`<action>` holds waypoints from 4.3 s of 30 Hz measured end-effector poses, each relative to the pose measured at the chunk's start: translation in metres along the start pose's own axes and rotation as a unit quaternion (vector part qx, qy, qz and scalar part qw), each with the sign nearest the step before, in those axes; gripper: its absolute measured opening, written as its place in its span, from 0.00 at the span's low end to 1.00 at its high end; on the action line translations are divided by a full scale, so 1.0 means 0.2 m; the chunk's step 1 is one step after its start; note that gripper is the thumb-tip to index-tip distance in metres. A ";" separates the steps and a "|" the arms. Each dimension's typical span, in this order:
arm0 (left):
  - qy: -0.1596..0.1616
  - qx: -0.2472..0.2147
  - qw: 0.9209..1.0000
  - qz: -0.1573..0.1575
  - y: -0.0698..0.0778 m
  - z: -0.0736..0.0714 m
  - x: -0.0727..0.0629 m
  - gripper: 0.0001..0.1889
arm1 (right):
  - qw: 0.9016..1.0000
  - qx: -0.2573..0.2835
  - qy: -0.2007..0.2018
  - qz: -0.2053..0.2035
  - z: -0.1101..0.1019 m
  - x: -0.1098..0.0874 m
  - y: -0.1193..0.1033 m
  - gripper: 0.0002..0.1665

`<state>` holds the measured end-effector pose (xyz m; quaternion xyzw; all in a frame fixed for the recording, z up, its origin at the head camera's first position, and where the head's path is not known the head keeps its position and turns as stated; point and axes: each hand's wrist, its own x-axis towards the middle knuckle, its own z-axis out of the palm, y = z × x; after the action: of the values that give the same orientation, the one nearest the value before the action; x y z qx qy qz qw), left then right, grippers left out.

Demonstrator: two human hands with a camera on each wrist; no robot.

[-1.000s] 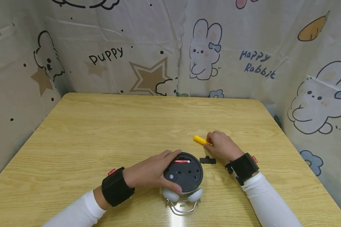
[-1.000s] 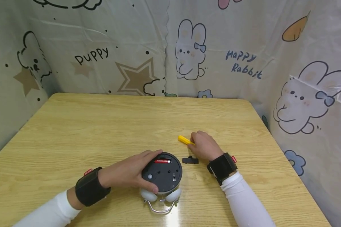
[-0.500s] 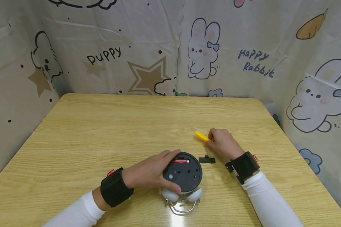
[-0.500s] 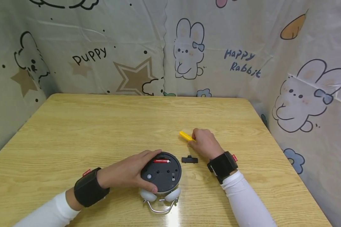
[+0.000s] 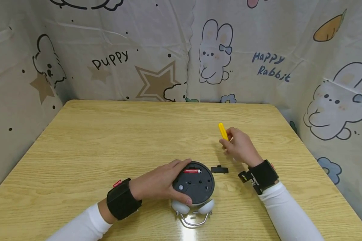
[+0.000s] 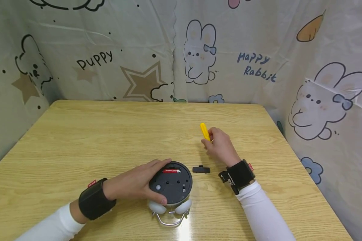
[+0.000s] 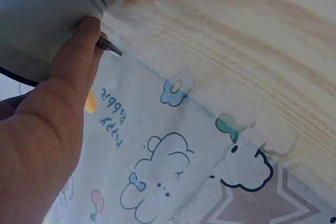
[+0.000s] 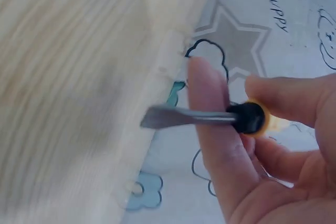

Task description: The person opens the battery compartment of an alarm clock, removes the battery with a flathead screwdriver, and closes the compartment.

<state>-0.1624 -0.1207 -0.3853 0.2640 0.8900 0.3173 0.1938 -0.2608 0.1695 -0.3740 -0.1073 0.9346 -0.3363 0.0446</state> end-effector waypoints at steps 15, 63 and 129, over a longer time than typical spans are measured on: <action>0.005 -0.006 1.000 0.012 0.00 0.00 0.00 0.62 | 0.978 0.199 0.038 -0.039 -0.01 -0.04 -0.07 0.07; 0.009 -0.011 1.000 0.017 0.00 0.01 0.01 0.63 | 0.825 0.538 -0.058 -0.164 0.06 -0.20 -0.30 0.31; 0.006 -0.011 1.000 0.029 -0.01 0.01 0.02 0.62 | 0.805 0.556 0.006 -0.207 0.21 -0.23 -0.31 0.26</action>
<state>-0.1660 -0.1195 -0.3888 0.2857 0.8795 0.3340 0.1823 -0.1988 0.1073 -0.3668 -0.2532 0.5432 -0.8002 0.0206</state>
